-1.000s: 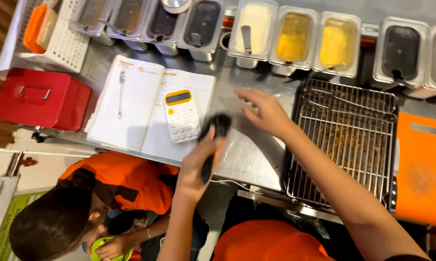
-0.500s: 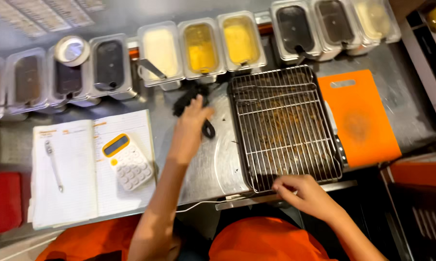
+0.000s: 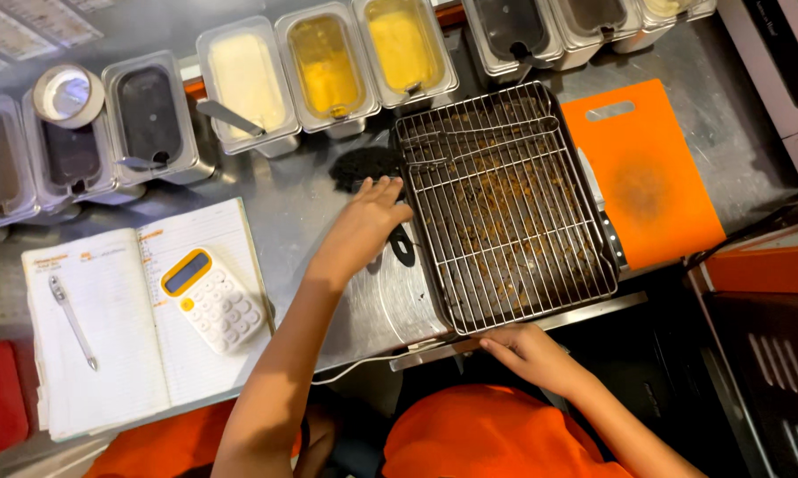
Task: The person removes a cooked waffle from a waffle iron, places it on a wire rack, spreads a dark topping on half of it, folds it, and wraps it in an orange paper bag. The person then cleans the workstation with a cloth.
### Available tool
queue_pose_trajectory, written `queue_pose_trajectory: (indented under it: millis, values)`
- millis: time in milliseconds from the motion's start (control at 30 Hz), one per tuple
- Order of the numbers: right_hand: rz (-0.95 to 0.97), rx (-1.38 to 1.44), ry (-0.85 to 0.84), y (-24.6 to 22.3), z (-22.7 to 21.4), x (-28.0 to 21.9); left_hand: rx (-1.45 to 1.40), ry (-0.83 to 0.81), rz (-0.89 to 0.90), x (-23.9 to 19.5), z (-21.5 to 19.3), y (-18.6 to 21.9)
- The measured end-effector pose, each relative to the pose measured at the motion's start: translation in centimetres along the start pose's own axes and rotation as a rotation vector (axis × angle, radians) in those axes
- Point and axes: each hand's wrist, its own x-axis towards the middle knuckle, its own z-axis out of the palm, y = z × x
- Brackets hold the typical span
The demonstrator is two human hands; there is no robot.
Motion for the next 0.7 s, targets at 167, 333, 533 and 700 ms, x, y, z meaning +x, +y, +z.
queue_pose_trajectory:
  millis: [167, 333, 533, 700]
  values:
    - [-0.098, 0.105, 0.038, -0.7, 0.2, 0.0, -0.127, 0.033, -0.042, -2.9, 0.6, 3.8]
    - [-0.039, 0.025, -0.043, -0.6, 0.6, -1.3, -0.161, 0.034, -0.089, -6.3, 1.9, 7.8]
    - [-0.105, 0.014, 0.014, 3.1, 2.1, -6.3, -0.131, 0.095, -0.128, -9.5, 4.1, 13.6]
    - [0.049, 0.128, 0.111, 6.6, 2.5, -15.7, -0.142, 0.023, -0.173, -14.1, 5.6, 22.7]
